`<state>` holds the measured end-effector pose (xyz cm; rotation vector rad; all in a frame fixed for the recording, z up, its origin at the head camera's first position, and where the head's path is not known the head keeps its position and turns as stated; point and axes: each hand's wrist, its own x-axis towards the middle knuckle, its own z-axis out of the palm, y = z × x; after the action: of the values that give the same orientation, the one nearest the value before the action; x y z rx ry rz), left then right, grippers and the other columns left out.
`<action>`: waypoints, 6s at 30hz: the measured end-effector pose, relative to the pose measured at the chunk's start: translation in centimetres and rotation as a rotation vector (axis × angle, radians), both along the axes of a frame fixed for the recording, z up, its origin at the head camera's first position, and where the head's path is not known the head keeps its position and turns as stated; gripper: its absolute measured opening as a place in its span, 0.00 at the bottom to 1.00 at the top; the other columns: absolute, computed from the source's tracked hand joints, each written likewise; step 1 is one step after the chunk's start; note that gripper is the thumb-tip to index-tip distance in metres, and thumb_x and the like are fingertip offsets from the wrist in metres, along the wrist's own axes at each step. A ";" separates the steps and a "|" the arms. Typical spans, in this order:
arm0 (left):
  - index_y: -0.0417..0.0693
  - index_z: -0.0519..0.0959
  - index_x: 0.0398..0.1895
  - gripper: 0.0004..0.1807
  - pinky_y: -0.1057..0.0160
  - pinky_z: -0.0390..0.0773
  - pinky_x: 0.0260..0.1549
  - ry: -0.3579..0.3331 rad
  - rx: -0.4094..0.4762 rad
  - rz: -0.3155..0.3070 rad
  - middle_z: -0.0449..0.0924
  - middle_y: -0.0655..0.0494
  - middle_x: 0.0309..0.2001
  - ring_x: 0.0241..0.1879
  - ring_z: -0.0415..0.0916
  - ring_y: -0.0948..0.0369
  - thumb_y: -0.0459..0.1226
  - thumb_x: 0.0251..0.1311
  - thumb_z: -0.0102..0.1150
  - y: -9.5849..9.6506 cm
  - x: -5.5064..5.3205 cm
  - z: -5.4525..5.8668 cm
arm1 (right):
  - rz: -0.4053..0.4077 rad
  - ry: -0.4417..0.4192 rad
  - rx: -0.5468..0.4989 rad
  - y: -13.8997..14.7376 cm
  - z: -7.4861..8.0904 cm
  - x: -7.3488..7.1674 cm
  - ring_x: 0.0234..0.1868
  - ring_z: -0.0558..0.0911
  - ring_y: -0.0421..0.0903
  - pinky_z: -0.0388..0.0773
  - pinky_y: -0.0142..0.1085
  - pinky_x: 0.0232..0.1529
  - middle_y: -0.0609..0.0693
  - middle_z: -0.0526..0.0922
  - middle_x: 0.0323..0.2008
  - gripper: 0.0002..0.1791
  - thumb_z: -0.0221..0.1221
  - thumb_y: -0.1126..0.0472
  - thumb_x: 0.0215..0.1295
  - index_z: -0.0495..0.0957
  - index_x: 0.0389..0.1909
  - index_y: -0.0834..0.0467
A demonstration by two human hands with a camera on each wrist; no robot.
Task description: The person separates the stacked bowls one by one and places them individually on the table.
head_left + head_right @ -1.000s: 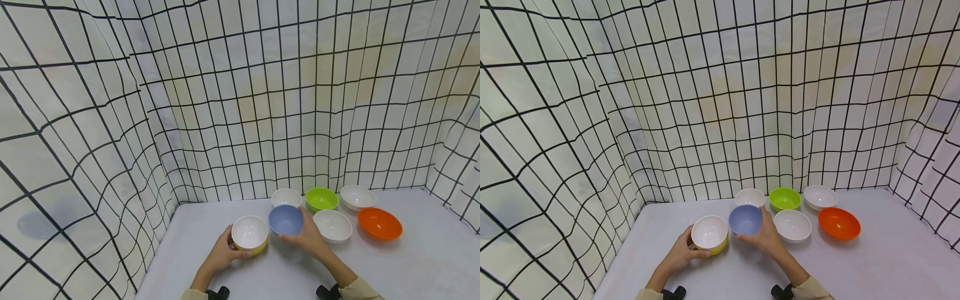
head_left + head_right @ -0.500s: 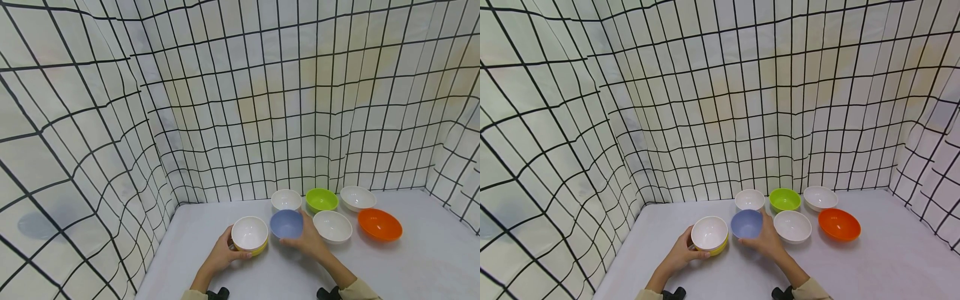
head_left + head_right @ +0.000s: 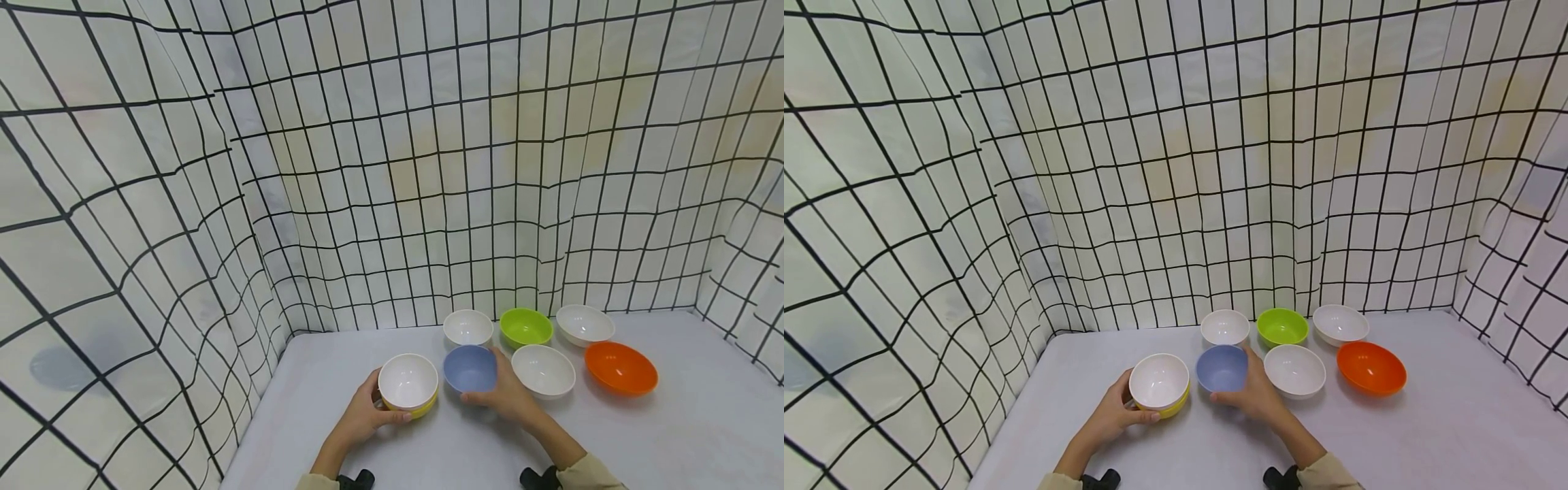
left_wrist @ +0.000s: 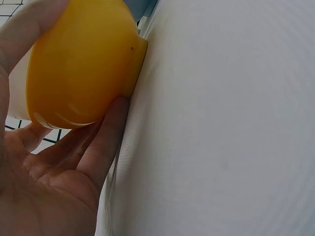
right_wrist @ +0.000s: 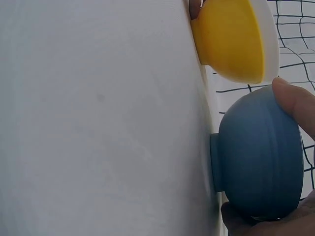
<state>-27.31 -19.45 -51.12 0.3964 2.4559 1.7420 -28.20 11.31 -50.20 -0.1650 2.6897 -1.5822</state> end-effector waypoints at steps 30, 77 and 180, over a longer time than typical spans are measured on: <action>0.51 0.60 0.78 0.57 0.39 0.68 0.72 0.002 -0.001 0.004 0.70 0.48 0.72 0.71 0.69 0.46 0.42 0.45 0.84 0.0 0.1 0.1 | 0.055 -0.078 -0.056 0.4 0.0 -0.4 0.71 0.66 0.68 0.70 0.66 0.69 0.68 0.52 0.77 0.72 0.80 0.51 0.48 0.36 0.82 0.58; 0.52 0.60 0.78 0.56 0.37 0.66 0.72 0.005 -0.022 -0.004 0.70 0.49 0.73 0.72 0.69 0.45 0.46 0.46 0.83 -0.1 -0.2 -0.3 | 0.414 0.224 0.128 -2.9 3.1 -0.9 0.74 0.68 0.60 0.67 0.64 0.72 0.56 0.71 0.72 0.51 0.77 0.47 0.52 0.64 0.74 0.57; 0.56 0.60 0.79 0.57 0.46 0.82 0.58 0.045 -0.257 0.165 0.73 0.48 0.68 0.57 0.74 0.53 0.56 0.46 0.80 -0.2 -0.5 0.4 | 0.376 0.155 0.076 -4.1 3.1 -2.6 0.69 0.73 0.59 0.71 0.66 0.68 0.58 0.68 0.75 0.62 0.78 0.39 0.44 0.59 0.78 0.54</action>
<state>-27.80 -19.65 -50.71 0.2156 2.7691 1.4549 -30.77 7.17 -47.07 -0.7699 2.6136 -1.4025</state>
